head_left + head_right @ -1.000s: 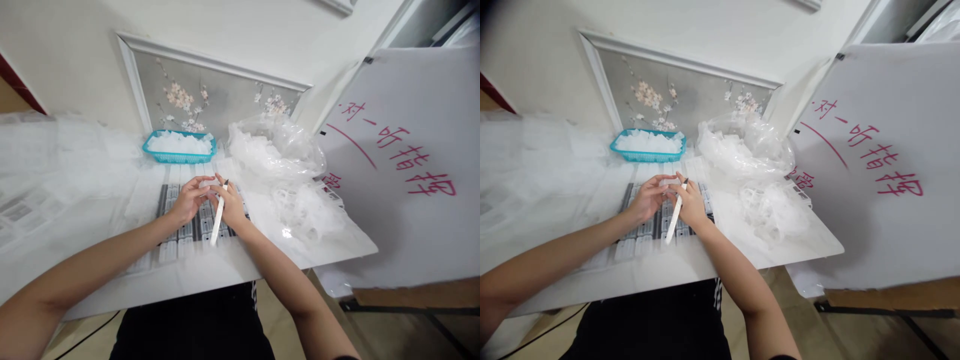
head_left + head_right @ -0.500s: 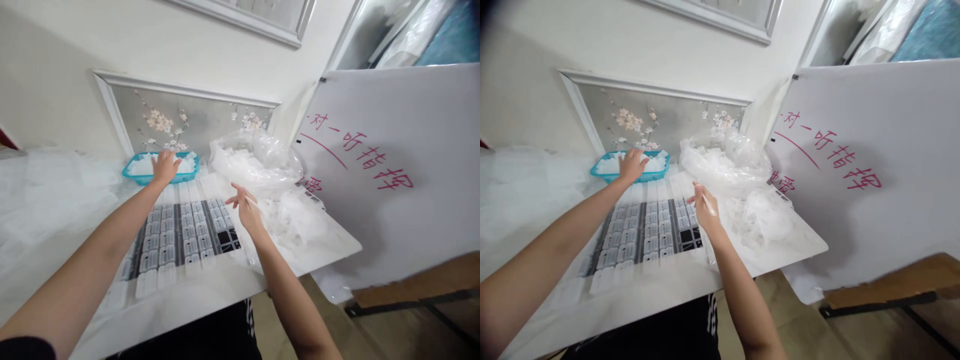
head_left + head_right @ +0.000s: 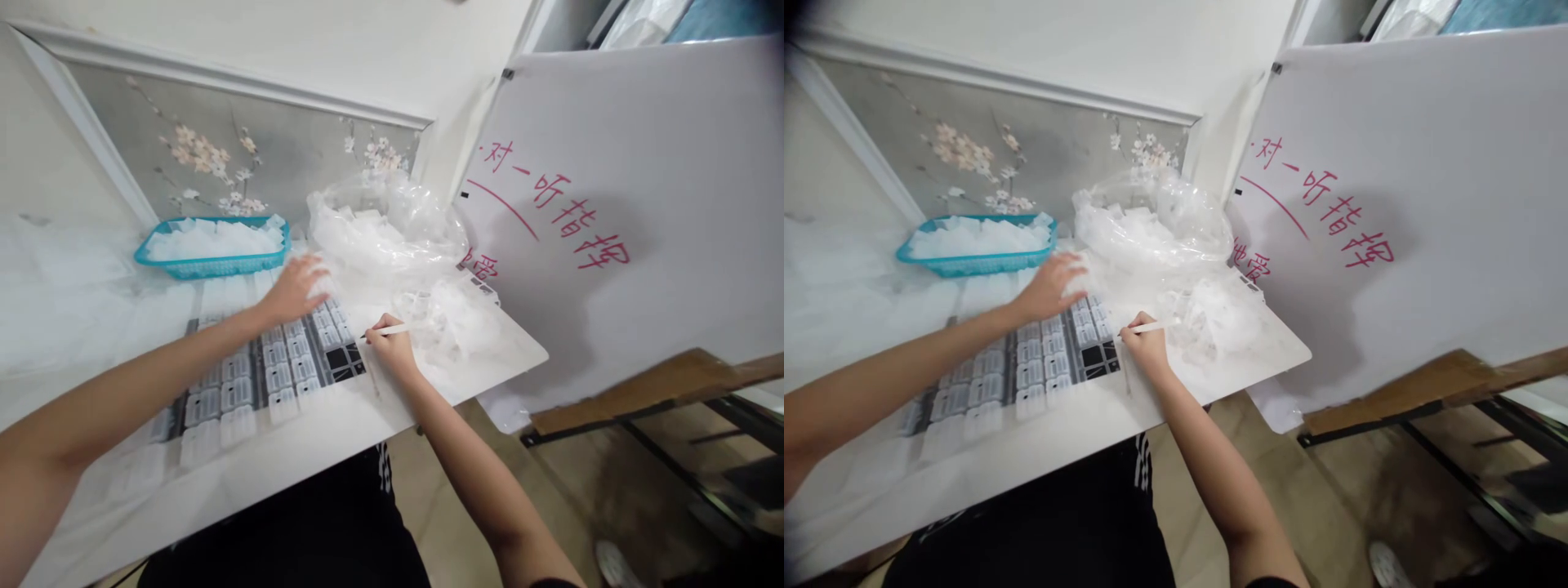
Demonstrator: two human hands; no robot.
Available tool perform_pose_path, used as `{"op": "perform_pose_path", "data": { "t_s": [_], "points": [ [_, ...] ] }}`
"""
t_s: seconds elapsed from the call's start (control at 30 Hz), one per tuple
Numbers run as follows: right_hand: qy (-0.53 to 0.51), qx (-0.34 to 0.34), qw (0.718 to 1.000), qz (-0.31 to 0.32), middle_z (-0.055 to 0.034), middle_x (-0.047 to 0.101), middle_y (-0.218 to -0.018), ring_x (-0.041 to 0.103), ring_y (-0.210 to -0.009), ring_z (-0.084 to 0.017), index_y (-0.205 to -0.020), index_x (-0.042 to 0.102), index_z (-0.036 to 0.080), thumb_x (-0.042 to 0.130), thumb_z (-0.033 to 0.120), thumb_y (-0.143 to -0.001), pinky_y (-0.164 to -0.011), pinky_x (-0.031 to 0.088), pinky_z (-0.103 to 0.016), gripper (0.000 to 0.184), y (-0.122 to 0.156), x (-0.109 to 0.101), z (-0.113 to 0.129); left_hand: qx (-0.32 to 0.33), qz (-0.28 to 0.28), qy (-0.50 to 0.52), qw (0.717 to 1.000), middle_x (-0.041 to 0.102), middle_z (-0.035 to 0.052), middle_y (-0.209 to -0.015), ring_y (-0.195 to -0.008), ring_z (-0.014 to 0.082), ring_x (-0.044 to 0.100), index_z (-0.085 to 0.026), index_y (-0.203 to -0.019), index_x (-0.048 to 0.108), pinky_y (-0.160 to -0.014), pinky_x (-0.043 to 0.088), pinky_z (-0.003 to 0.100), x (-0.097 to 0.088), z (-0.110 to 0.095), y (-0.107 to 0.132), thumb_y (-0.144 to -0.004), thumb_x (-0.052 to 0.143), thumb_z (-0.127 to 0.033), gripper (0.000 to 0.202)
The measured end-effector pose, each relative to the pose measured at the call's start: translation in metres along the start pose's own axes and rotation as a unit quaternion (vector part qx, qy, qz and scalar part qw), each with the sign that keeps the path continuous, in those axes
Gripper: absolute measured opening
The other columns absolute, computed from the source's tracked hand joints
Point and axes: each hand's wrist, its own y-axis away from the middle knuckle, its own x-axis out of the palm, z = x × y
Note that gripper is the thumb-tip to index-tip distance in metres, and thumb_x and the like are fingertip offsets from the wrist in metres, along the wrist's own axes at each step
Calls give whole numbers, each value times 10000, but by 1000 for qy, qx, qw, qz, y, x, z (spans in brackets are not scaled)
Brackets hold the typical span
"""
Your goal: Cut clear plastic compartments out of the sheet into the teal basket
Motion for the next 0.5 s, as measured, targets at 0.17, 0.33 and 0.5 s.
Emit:
{"op": "perform_pose_path", "data": {
  "t_s": [0.17,0.33,0.5],
  "points": [
    [14,-1,1000,4,30,579,-585,533,-634,-158,-599,470,220,588,247,-716,-638,383,-274,168,0,-1,-4,139,154,119,971,605,135,-1288,-1205,238,557,-146,-1225,615,-1071,397,388,10,-66,15,-930,468,-257,348],
    [19,-16,1000,16,27,583,-599,531,-642,-160,-605,469,222,579,255,-738,-649,386,-277,176,1,1,-5,129,165,181,961,664,111,-1177,-1092,236,618,-192,-1148,673,-970,455,356,12,-73,17,-895,473,-204,323],
    [44,-10,999,14,31,563,-593,515,-638,-158,-603,455,225,577,252,-739,-642,378,-275,184,1,2,-5,105,166,192,962,650,128,-1155,-1095,251,598,-191,-1107,675,-942,458,364,17,-78,20,-863,531,-246,289]
  ]
}}
